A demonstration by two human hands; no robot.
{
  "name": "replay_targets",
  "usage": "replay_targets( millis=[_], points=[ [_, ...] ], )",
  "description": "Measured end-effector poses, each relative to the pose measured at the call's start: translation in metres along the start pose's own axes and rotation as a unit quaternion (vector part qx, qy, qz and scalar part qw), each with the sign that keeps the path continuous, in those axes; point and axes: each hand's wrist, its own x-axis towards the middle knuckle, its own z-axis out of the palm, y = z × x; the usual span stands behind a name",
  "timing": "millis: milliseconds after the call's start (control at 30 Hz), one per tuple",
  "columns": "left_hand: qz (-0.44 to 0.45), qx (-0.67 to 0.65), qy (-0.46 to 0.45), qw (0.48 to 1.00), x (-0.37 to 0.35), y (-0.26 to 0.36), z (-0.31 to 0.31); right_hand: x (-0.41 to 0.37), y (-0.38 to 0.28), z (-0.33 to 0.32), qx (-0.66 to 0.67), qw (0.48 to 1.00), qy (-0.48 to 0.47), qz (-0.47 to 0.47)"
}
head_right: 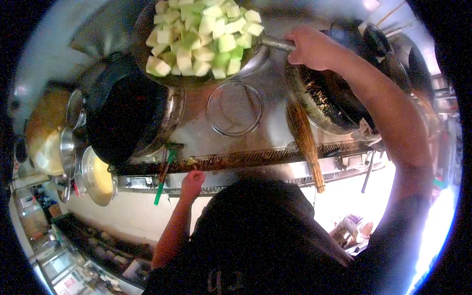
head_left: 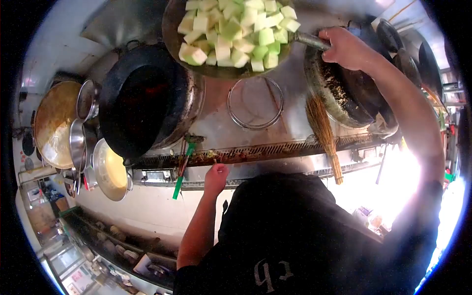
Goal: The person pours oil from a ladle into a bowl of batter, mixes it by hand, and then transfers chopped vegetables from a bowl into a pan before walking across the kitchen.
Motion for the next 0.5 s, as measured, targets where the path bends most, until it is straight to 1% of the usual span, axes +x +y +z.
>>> replay_targets(
  millis=[33,67,100,167,233,267,300,333,367,433,500],
  points=[
    [0.002,-0.002,0.003,1.000,-0.004,-0.006,-0.001,-0.002,0.002,0.005,0.036,0.998,0.060,-0.002],
    [-0.026,-0.014,0.006,1.000,-0.007,-0.011,-0.001,-0.003,0.003,0.009,0.072,0.990,0.120,-0.005],
    [-0.053,-0.027,0.009,0.998,-0.009,-0.014,-0.001,-0.005,0.003,0.014,0.069,0.990,0.123,-0.008],
    [-0.051,-0.031,0.015,0.998,-0.015,-0.014,-0.005,-0.013,-0.003,0.027,0.071,0.996,0.043,0.035],
    [-0.057,-0.033,0.025,0.997,-0.016,-0.024,0.000,-0.023,-0.008,0.051,0.146,0.983,-0.037,0.102],
    [-0.050,-0.053,0.035,0.997,-0.018,-0.047,0.006,-0.025,-0.012,0.081,0.115,0.987,-0.085,0.078],
    [-0.032,-0.070,0.036,0.996,-0.015,-0.056,0.013,-0.035,-0.005,0.111,0.081,0.987,-0.126,0.067],
    [-0.049,-0.057,0.026,0.997,-0.020,-0.032,0.004,-0.038,-0.001,0.138,0.058,0.983,-0.157,0.076],
    [-0.056,-0.058,0.034,0.996,-0.021,-0.021,0.001,-0.039,0.002,0.162,0.033,0.978,-0.187,0.087],
    [-0.045,0.009,0.030,0.999,-0.019,-0.007,-0.001,-0.044,0.004,0.200,0.083,0.960,-0.224,0.146],
    [-0.071,-0.006,0.016,0.997,-0.015,0.001,0.004,-0.044,0.012,0.235,0.063,0.963,-0.226,0.131]
  ],
)
